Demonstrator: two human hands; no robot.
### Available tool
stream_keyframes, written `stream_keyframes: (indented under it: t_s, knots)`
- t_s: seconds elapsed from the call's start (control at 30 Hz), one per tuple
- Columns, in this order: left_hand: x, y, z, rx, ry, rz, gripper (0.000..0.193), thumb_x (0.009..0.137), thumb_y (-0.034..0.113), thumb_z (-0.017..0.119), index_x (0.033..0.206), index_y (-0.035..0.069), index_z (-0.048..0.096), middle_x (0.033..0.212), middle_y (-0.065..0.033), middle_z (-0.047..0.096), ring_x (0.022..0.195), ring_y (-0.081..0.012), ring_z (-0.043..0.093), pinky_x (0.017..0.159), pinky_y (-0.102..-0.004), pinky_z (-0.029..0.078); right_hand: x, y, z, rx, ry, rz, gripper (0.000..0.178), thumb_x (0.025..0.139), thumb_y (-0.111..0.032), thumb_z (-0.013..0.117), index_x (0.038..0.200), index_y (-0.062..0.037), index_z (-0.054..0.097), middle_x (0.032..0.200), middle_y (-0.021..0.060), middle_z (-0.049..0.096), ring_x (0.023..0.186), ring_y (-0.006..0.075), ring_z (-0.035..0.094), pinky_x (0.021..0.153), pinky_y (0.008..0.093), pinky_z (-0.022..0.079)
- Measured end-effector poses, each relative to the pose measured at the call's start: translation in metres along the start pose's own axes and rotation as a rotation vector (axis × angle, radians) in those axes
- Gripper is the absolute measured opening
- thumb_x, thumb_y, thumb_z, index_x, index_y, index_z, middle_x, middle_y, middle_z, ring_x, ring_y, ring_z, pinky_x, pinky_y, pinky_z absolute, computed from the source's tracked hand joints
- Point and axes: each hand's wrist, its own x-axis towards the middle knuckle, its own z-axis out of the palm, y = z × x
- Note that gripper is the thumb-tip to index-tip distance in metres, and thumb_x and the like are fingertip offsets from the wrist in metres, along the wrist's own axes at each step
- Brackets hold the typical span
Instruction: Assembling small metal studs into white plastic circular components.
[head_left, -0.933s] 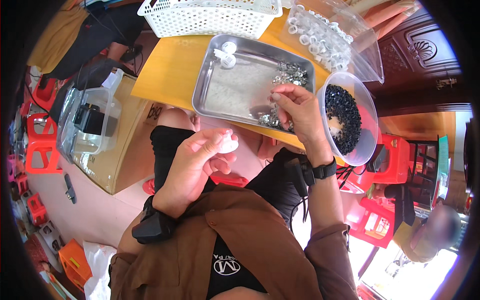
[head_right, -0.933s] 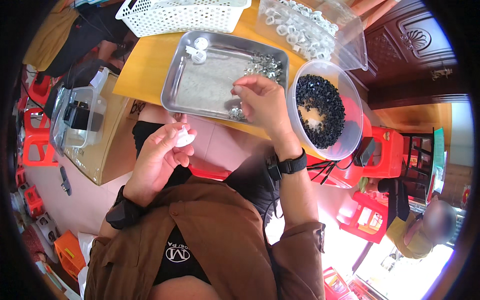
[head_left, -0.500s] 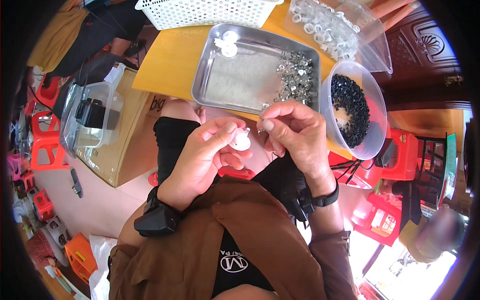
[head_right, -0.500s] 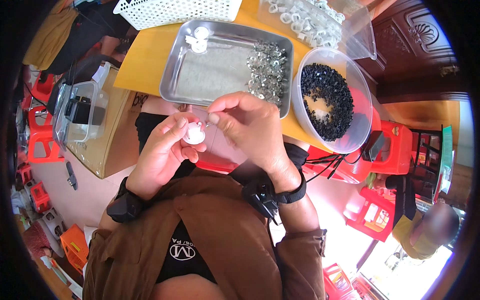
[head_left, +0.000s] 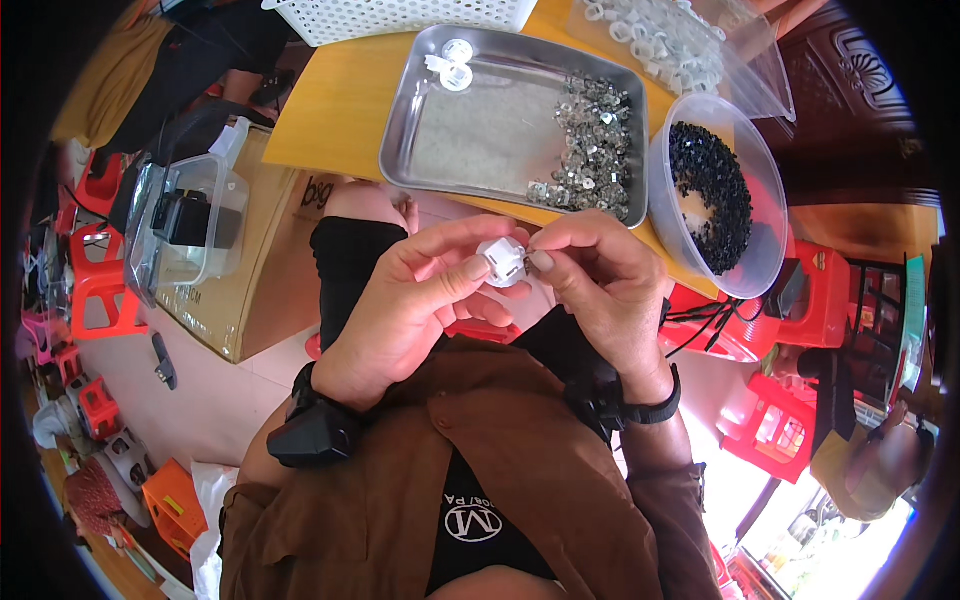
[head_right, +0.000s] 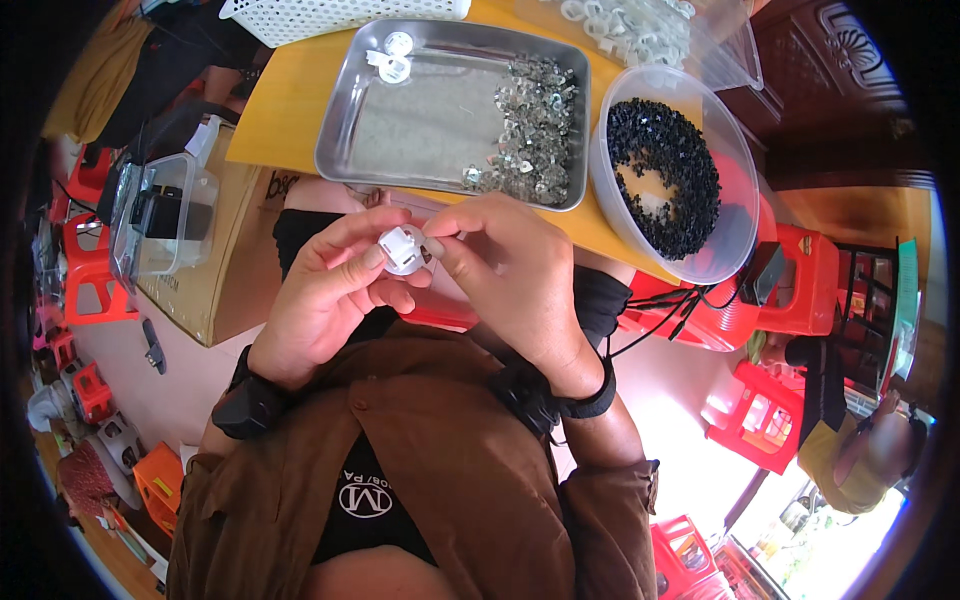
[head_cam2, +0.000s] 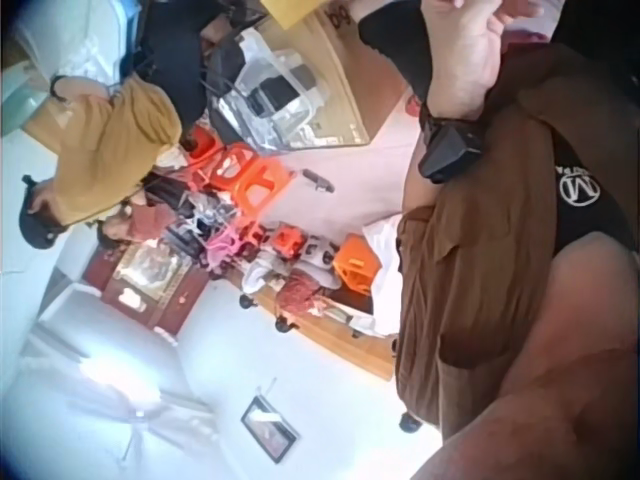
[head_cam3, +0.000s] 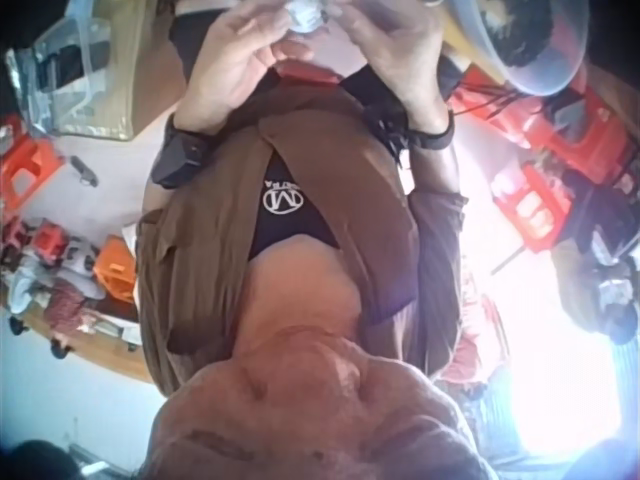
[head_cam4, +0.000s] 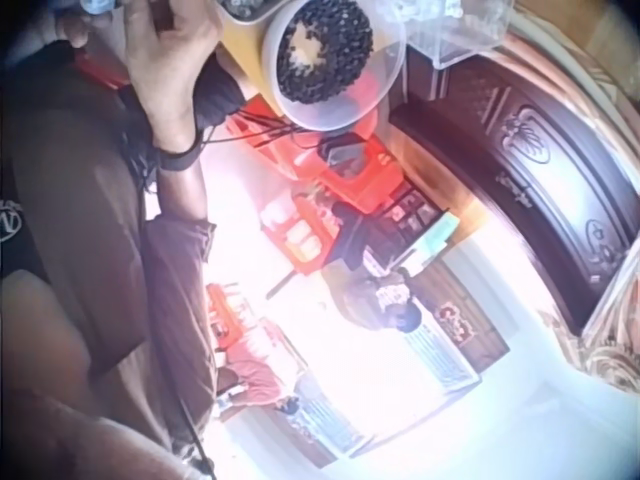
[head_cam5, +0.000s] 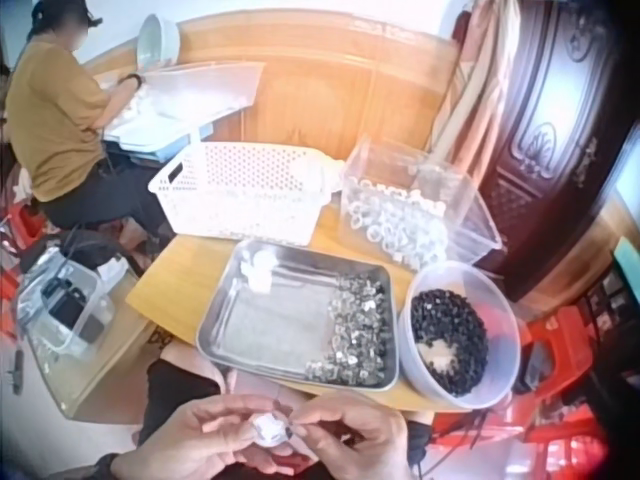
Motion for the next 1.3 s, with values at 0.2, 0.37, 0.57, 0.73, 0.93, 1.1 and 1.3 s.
stream_keyframes:
  t_s: [0.2, 0.37, 0.57, 0.73, 0.93, 1.1, 1.3]
  knots:
    - [0.0, 0.001, 0.004, 0.02, 0.016, -0.005, 0.034, 0.088, 0.008, 0.061, 0.12, 0.004, 0.054, 0.114, -0.0099, 0.059, 0.092, -0.0169, 0.062, 0.069, -0.0264, 0.054, -0.013, -0.004, -0.007, 0.094, 0.062, 0.112, 0.01, 0.078, 0.006, 0.065, 0.085, -0.0005, 0.064, 0.084, 0.0033, 0.063, 0.073, 0.0106, 0.059, 0.065, 0.0236, 0.048]
    - [-0.001, 0.003, 0.01, 0.056, 0.071, 0.008, 0.027, 0.084, 0.007, 0.066, 0.108, 0.002, 0.055, 0.101, -0.0086, 0.061, 0.08, -0.0142, 0.062, 0.059, -0.0239, 0.052, -0.014, -0.01, -0.016, 0.346, -0.015, 0.179, 0.01, 0.082, 0.006, 0.063, 0.089, -0.0011, 0.062, 0.085, 0.0004, 0.061, 0.077, 0.0069, 0.056, 0.069, 0.0219, 0.047]
    - [0.004, -0.001, 0.009, 0.137, 0.108, -0.004, 0.024, 0.079, 0.009, 0.073, 0.09, 0.003, 0.053, 0.079, -0.0041, 0.06, 0.066, -0.0097, 0.061, 0.052, -0.0212, 0.051, -0.013, 0.003, -0.012, 0.311, -0.081, -0.011, 0.007, 0.086, -0.001, 0.062, 0.092, 0.0023, 0.059, 0.086, 0.012, 0.061, 0.057, 0.0074, 0.052, 0.045, 0.0179, 0.04]
    - [0.005, -0.005, 0.004, 0.26, 0.061, -0.025, 0.014, 0.085, 0.011, 0.066, 0.09, 0.004, 0.054, 0.084, -0.0053, 0.06, 0.071, -0.0132, 0.061, 0.059, -0.0255, 0.052, -0.014, 0.002, -0.009, 0.329, -0.087, 0.138, 0.009, 0.081, 0.004, 0.064, 0.089, -0.0002, 0.063, 0.084, 0.0012, 0.063, 0.077, 0.0067, 0.057, 0.07, 0.0216, 0.048]
    - [0.004, -0.004, 0.009, 0.242, 0.068, 0.009, 0.032, 0.085, 0.002, 0.062, 0.115, -0.001, 0.054, 0.103, -0.0082, 0.06, 0.092, -0.0161, 0.061, 0.071, -0.0292, 0.054, -0.014, 0.011, -0.007, 0.242, -0.023, 0.187, 0.008, 0.082, 0.0, 0.066, 0.09, -0.0008, 0.064, 0.082, 0.0004, 0.065, 0.076, 0.0049, 0.058, 0.07, 0.0209, 0.049]
    - [0.002, -0.002, 0.011, 0.295, 0.08, 0.021, 0.039, 0.083, -0.002, 0.062, 0.121, -0.002, 0.051, 0.108, -0.0099, 0.059, 0.094, -0.0162, 0.06, 0.073, -0.0294, 0.054, -0.015, 0.012, -0.008, 0.238, -0.002, 0.204, 0.009, 0.081, 0.0, 0.067, 0.09, -0.0011, 0.064, 0.083, 0.0004, 0.065, 0.077, 0.0048, 0.058, 0.07, 0.0207, 0.049]
    - [0.0, -0.001, 0.009, 0.36, 0.094, 0.034, 0.041, 0.082, -0.003, 0.064, 0.121, -0.002, 0.052, 0.11, -0.0094, 0.059, 0.094, -0.0156, 0.059, 0.073, -0.0283, 0.053, -0.018, 0.006, -0.008, 0.114, 0.017, 0.164, 0.01, 0.079, 0.0, 0.068, 0.088, -0.0023, 0.064, 0.081, 0.0017, 0.064, 0.075, 0.0066, 0.059, 0.069, 0.022, 0.049]
